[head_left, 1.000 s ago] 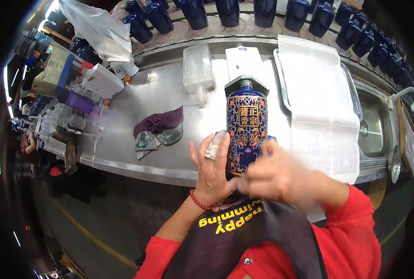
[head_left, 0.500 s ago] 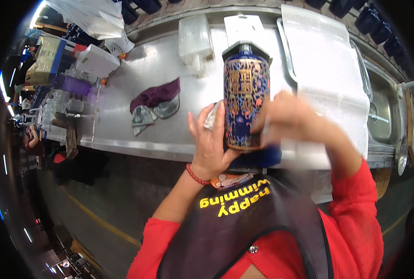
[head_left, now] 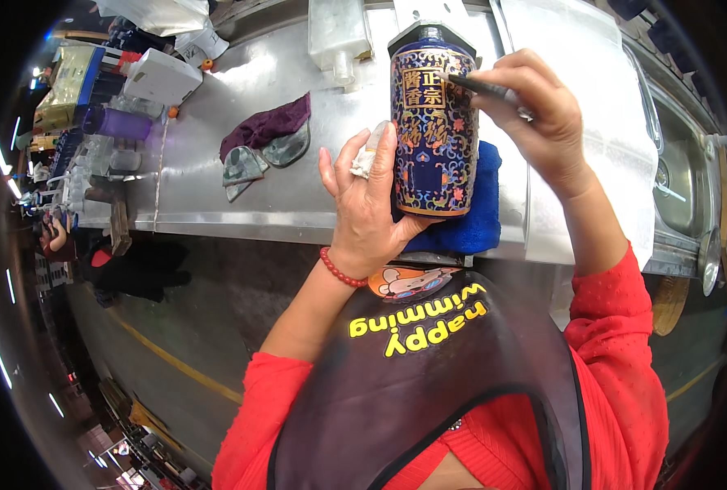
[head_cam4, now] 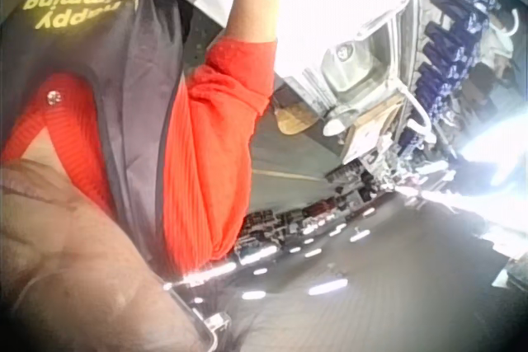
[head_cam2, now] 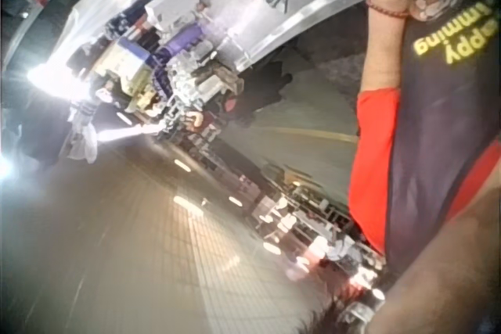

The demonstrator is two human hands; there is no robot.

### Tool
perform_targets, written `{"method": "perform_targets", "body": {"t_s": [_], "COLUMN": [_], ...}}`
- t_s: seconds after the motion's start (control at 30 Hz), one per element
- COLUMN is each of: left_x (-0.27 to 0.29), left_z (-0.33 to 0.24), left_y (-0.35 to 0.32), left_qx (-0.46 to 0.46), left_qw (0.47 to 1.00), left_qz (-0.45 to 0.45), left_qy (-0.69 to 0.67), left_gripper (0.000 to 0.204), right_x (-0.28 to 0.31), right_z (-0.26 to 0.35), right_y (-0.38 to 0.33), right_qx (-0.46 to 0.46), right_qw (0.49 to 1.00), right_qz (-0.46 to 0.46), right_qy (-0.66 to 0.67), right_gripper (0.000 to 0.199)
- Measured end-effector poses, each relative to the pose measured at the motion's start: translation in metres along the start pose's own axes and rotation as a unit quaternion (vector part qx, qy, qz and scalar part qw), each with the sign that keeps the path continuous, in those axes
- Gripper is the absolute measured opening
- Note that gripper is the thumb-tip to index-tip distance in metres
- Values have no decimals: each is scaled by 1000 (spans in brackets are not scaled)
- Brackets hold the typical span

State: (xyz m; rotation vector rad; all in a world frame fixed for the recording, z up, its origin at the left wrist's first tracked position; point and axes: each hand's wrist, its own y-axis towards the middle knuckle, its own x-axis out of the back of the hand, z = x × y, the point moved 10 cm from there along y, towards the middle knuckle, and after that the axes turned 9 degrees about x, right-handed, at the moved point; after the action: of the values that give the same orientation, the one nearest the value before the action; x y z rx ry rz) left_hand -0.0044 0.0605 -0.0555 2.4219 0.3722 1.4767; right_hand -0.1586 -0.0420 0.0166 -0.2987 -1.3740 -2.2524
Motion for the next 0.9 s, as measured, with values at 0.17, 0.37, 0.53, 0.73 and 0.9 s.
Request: {"method": "perform_targets", "body": {"t_s": [0.17,0.37,0.53,0.73,0.9], "left_x": [-1,13,11,13,15], "left_z": [0,-11,-13,-15,-16], "left_y": [1,0,4,1,4], "left_qx": [-3,10,-7,-10,-14], "left_qw": [999,1000,1000,1000,999], "left_qz": [1,-6,-12,-12,-24], "left_qy": [-39,-9,-1,22,15], "left_gripper": [109,106,102,106,105], "right_x": [-52,23,-43,5,-44], "right_z": [75,-39,66,-29,47], "right_y": [-17,32,11,51,28], "right_qx": [123,-129,134,-76,154], "right_qw": [953,988,955,995,965], "right_qz": [271,-81,263,20,206], "right_qy": [62,-14,18,-59,-41], "right_gripper": [17,24,23,11,13]}}
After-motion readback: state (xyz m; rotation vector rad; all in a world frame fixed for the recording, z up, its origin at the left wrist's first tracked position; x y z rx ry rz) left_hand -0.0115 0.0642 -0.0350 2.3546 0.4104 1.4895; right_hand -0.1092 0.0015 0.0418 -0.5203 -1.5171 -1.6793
